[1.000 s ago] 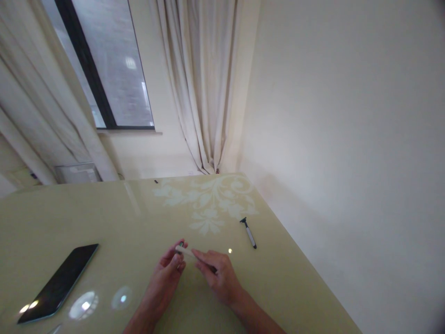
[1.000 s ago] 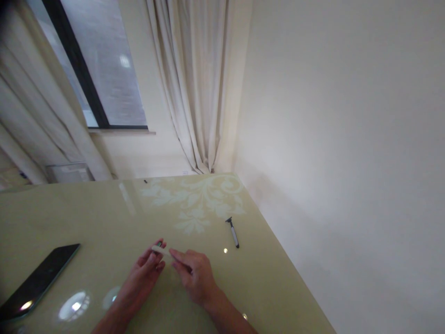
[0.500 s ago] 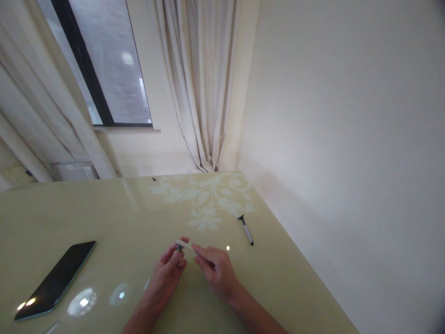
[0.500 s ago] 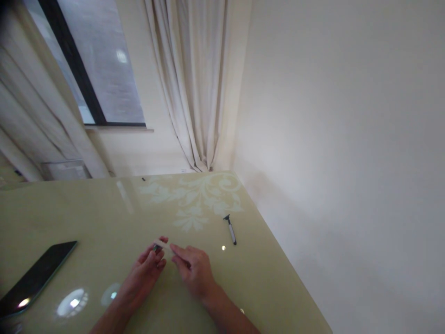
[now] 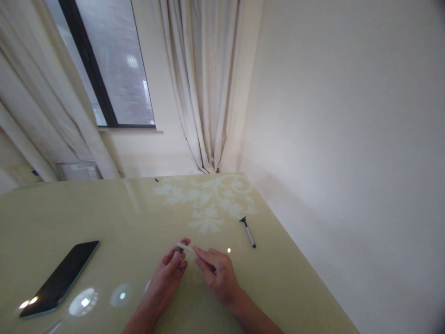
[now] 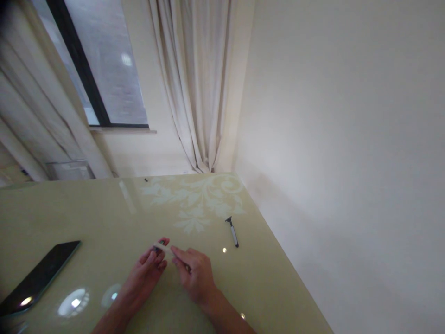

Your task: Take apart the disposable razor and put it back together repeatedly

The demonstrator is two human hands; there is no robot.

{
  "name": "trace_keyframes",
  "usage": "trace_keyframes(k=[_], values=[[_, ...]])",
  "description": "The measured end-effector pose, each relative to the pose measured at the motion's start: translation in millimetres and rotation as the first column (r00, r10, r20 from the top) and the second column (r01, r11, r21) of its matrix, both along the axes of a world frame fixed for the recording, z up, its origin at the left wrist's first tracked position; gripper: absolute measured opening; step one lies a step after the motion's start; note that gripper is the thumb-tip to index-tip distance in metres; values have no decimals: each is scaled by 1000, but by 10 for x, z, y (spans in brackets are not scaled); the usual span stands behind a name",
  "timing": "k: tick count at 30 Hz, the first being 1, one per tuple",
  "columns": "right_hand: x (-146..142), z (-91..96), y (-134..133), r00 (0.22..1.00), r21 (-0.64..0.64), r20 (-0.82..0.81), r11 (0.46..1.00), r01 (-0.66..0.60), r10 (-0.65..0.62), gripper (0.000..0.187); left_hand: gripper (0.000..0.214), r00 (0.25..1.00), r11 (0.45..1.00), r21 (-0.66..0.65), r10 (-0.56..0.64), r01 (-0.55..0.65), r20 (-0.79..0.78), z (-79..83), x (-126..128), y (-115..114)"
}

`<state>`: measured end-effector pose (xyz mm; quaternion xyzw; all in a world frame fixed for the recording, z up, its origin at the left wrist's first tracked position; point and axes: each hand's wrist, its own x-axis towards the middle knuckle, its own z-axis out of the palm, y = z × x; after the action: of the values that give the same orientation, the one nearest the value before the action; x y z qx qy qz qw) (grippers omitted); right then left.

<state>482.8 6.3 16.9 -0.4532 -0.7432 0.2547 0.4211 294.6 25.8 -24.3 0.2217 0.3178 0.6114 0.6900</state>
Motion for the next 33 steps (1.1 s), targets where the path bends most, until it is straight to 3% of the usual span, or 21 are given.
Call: trace_keyframes(k=[3, 9, 14, 20, 24, 29, 33], values=[[16, -20, 10, 995, 26, 48, 996, 88, -89, 41, 49, 1000, 1000, -20, 11, -11, 3, 14, 17, -5], [-17, 0, -41, 997, 80, 73, 996, 24, -30, 43, 49, 1000, 1000, -22, -6, 7, 12, 23, 1, -14], [26, 20, -31, 988, 110, 86, 987, 119, -128, 41, 48, 999, 1000, 15, 3, -4, 33, -31, 5, -11], [14, 63, -57, 996, 88, 70, 995, 43, -49, 42, 46, 1000, 1000, -12, 10, -9, 17, -37, -7, -15], [27, 96, -44, 994, 61, 44, 993, 100, -103, 42, 45, 999, 1000, 14, 24, -25, 37, -64, 7, -4], [35, 122, -19, 993, -54, -99, 996, -72, 66, 39, 48, 1000, 1000, -11, 2, -2, 27, -100, 8, 3], [61, 109, 10, 996, -48, -82, 999, 19, -23, 40, 47, 1000, 1000, -9, 6, -5, 24, -97, 12, -1]])
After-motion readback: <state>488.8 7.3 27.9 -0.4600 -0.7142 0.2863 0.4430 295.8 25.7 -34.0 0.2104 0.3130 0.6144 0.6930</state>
